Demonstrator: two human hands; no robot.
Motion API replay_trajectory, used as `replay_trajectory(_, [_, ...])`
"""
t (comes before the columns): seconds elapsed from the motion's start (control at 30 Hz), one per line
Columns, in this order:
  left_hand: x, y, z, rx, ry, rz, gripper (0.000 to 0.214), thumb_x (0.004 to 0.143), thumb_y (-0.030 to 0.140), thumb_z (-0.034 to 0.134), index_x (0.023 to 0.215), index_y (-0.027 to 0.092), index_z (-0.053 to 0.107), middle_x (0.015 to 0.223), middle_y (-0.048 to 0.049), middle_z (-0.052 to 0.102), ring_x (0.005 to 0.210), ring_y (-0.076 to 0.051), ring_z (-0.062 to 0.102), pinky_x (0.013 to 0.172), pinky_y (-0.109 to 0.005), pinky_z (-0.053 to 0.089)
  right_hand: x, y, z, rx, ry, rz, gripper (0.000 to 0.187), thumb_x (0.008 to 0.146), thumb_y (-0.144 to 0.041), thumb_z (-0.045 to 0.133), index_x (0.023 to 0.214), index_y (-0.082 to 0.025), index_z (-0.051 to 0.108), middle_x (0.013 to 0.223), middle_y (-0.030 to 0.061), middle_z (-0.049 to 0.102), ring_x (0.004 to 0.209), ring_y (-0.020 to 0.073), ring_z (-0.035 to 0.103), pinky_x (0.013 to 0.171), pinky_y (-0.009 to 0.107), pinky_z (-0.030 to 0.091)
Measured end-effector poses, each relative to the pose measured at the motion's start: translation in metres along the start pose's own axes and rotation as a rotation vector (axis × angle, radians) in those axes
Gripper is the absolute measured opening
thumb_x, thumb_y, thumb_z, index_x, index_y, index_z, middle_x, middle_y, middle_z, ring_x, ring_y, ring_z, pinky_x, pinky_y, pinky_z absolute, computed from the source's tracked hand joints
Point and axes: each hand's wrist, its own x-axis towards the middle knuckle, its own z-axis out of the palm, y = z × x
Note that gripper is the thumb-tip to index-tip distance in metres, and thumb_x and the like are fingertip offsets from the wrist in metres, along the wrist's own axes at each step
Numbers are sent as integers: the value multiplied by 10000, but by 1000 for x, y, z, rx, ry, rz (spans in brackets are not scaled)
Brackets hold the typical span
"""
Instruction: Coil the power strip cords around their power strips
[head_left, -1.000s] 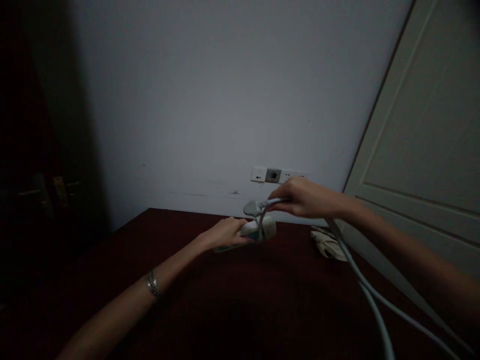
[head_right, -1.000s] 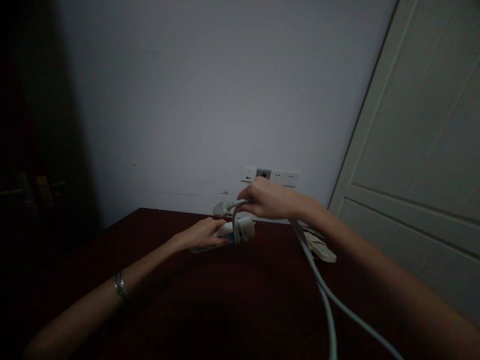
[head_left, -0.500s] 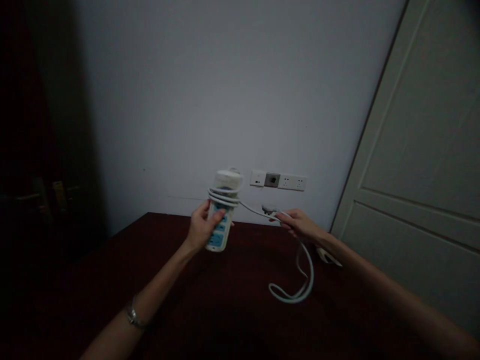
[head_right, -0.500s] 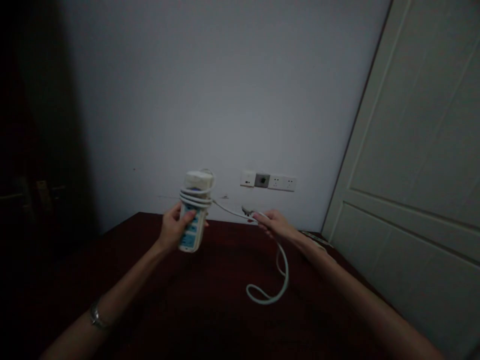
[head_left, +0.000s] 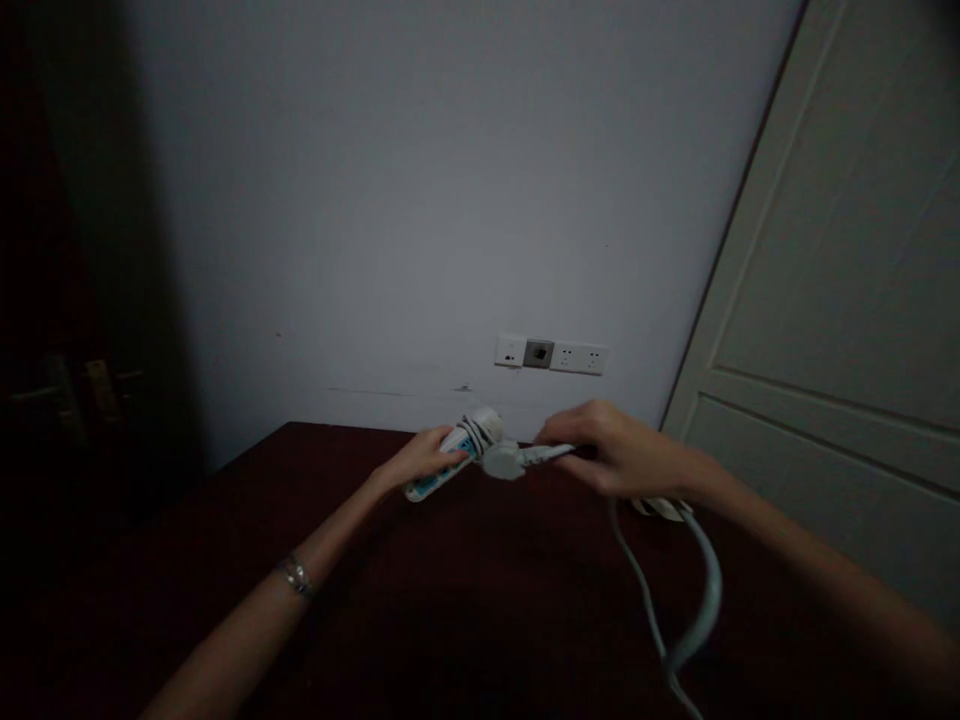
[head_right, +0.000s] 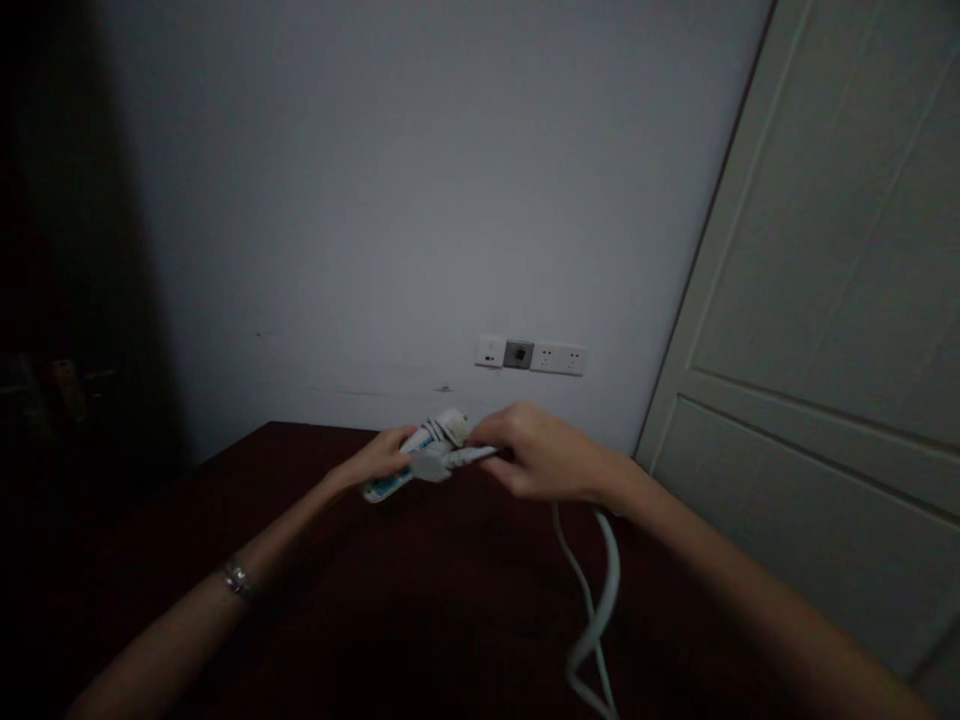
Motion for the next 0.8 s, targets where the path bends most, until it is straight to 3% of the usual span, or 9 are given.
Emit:
replay_trajectory(0.13, [-16,53,24,172,-219,263,282,719,374,594,902,161,619,710,-28,616,614,-145,550,565,-219,406,47,22,-24,-69,63,-43,198,758,-206,508,766,-119,686,594,16,576,539,92,436,544,231,311])
replay_trajectory(0.23, [-37,82,19,174,-286,394,310,742,379,584,961,160,601,717,-19,615,605,-127,539,576,-207,401,58,61,-29,10,124,89,248,754,-308,557,783,-103,693,559,-8,531,513,79,384,509,225,274])
replay_trajectory(0.3, [-49,90,8,96,-251,411,346,747,386,582,1006,157,589,730,-14,618,607,-116,540,587,-200,410,51,86,-22,115,157,189,340,755,-413,563,754,-96,688,503,-34,438,482,69,317,474,221,225])
replay_trajectory(0.4, [-57,84,-8,-67,-82,377,364,732,370,597,1017,144,589,810,-34,637,697,-143,577,648,-225,447,32,107,6,278,145,260,394,753,-477,556,717,-103,675,492,-43,377,475,69,288,460,219,208])
replay_trajectory(0.47, [-56,74,-14,-246,23,316,387,710,366,615,1024,142,579,874,-57,645,773,-179,601,688,-262,472,19,107,36,389,129,288,416,772,-490,528,649,-112,651,508,-31,402,490,76,316,471,219,248])
replay_trajectory(0.57, [-47,55,-19,-568,142,163,429,689,418,619,998,130,542,823,-78,654,687,-199,633,605,-292,503,3,88,84,519,151,341,402,806,-481,485,716,-125,648,585,-10,481,557,102,397,528,227,327])
replay_trajectory(0.63, [-39,42,-23,-703,275,62,414,695,450,605,944,132,514,762,-70,651,575,-189,629,518,-287,498,-8,67,109,512,237,399,390,830,-459,460,743,-123,640,604,-13,489,578,111,419,549,229,341])
replay_trajectory(0.73, [-27,21,-33,-745,443,-55,385,699,453,607,893,140,496,740,-47,639,525,-185,627,470,-276,487,-24,36,124,426,314,441,391,862,-419,416,737,-117,630,615,-12,506,596,126,461,552,227,359])
replay_trajectory(0.8, [-22,8,-37,-713,433,-115,389,691,453,616,893,143,496,709,-29,628,530,-193,630,462,-275,483,-33,23,118,345,353,438,363,871,-380,412,764,-120,641,644,-4,546,633,148,508,588,236,390])
